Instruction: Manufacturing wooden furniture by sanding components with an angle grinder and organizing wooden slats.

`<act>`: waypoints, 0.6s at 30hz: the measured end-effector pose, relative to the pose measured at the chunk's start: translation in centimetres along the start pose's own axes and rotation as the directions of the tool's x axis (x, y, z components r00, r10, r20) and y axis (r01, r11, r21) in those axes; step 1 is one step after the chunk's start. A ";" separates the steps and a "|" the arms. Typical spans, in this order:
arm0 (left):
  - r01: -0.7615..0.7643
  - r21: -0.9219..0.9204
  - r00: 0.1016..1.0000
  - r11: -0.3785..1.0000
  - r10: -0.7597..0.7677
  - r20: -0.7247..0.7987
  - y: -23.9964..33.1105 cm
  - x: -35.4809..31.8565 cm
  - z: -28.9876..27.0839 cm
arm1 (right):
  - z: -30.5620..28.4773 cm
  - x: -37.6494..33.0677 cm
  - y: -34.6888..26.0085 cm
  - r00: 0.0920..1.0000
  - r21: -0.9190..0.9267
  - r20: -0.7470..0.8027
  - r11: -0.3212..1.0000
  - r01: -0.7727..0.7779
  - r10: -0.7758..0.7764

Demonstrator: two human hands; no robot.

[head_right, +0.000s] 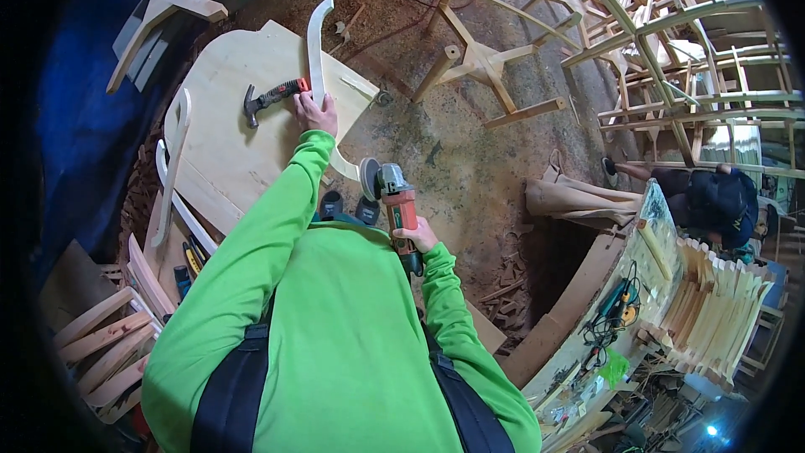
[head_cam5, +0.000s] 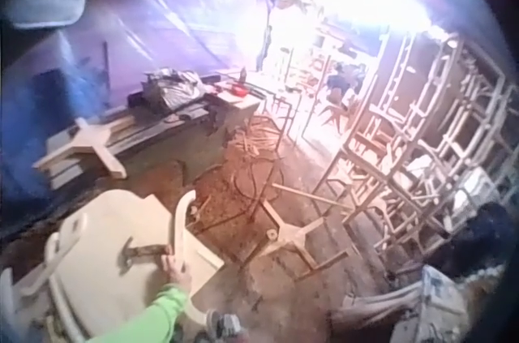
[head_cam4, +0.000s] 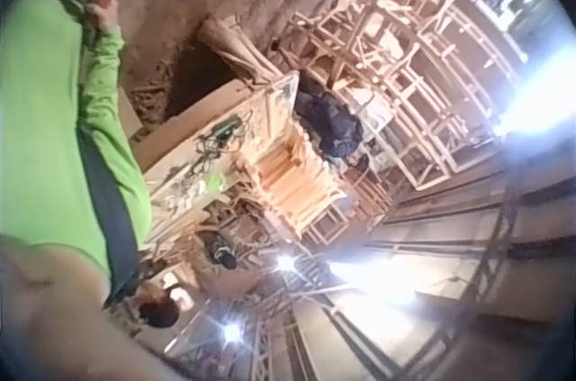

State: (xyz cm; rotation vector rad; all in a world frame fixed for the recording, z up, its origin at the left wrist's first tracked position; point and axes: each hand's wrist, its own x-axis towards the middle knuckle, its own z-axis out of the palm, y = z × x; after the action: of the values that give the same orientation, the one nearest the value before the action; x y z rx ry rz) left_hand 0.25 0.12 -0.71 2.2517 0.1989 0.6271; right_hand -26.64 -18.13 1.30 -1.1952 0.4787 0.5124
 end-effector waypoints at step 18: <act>0.000 0.036 1.000 0.999 0.000 0.008 0.2 0.0 -0.3 | -0.1 0.2 -0.5 0.998 -0.030 0.052 0.999 0.036 -0.034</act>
State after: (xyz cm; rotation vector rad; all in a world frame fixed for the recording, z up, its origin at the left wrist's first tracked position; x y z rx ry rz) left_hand 0.07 0.19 -0.42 2.2884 0.2079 0.6191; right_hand -26.19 -18.33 1.55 -1.2150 0.4067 0.5207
